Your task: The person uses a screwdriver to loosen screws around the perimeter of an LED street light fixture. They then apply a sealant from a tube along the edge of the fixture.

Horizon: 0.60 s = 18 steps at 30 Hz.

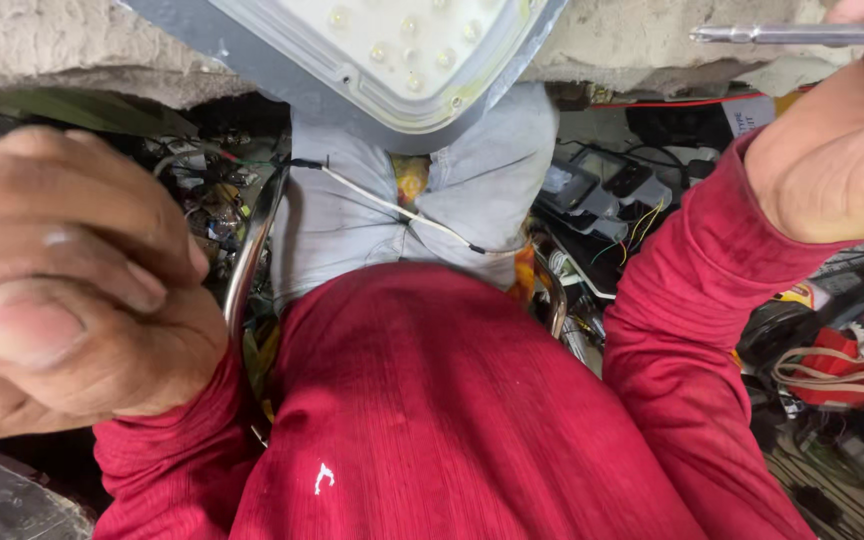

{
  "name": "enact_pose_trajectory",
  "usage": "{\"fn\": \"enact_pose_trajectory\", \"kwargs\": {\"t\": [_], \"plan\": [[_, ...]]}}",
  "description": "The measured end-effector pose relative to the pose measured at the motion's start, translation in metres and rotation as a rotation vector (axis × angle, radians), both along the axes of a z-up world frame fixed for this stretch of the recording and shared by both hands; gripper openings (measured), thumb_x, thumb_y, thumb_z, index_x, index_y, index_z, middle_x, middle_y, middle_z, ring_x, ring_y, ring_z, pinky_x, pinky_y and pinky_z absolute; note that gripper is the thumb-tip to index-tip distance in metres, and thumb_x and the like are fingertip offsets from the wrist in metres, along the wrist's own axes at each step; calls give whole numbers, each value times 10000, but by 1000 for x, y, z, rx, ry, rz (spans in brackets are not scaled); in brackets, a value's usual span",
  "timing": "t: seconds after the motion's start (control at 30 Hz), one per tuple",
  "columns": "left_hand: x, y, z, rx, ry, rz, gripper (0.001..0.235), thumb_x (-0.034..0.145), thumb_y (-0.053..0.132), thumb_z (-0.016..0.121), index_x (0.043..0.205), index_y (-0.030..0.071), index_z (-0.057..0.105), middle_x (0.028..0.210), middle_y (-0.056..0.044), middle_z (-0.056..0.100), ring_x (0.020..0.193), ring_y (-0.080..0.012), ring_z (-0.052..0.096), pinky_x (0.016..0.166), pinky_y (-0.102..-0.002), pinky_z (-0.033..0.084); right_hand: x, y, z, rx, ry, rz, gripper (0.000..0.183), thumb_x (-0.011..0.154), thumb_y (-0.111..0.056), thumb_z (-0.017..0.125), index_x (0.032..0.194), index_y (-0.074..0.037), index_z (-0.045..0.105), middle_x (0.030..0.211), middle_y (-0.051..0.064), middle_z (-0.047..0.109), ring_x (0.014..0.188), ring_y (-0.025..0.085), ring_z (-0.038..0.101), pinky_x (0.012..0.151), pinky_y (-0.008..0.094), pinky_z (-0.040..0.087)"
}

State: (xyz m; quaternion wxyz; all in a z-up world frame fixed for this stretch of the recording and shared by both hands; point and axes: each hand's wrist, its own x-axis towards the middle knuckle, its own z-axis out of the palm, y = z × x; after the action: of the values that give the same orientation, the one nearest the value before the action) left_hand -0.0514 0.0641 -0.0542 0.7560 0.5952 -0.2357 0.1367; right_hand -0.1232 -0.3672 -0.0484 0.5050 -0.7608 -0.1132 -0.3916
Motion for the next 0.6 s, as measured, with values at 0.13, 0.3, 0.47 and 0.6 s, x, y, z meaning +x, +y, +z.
{"fn": "enact_pose_trajectory", "kwargs": {"t": [0.13,0.3,0.47,0.6], "plan": [[-11,4,-6,27,56,115,421,1114,288,506,800,8,519,740,-143,584,550,-207,556,521,-280,445,3,24,7,10,-25,-101,440,1100,-361,456,973,47,561,858,245,570,698,334,565,634,401,488],[-4,7,3,76,-42,255,417,1127,280,500,842,-24,526,761,-146,587,569,-201,544,529,-275,433,25,40,40,112,-90,-118,294,1160,-265,521,1113,24,502,755,204,568,527,279,506,502,364,456],[16,9,11,170,-121,358,417,1139,272,494,885,-56,532,783,-148,590,587,-194,533,537,-270,422,43,57,72,328,155,-110,208,1200,-194,554,1189,10,514,795,107,596,575,174,506,548,286,447],[49,15,38,421,-191,354,420,1149,266,490,919,-82,538,800,-150,593,602,-189,524,543,-266,413,71,61,92,187,353,-140,229,1037,-158,643,1164,18,566,958,59,675,583,24,456,529,182,354]]}}
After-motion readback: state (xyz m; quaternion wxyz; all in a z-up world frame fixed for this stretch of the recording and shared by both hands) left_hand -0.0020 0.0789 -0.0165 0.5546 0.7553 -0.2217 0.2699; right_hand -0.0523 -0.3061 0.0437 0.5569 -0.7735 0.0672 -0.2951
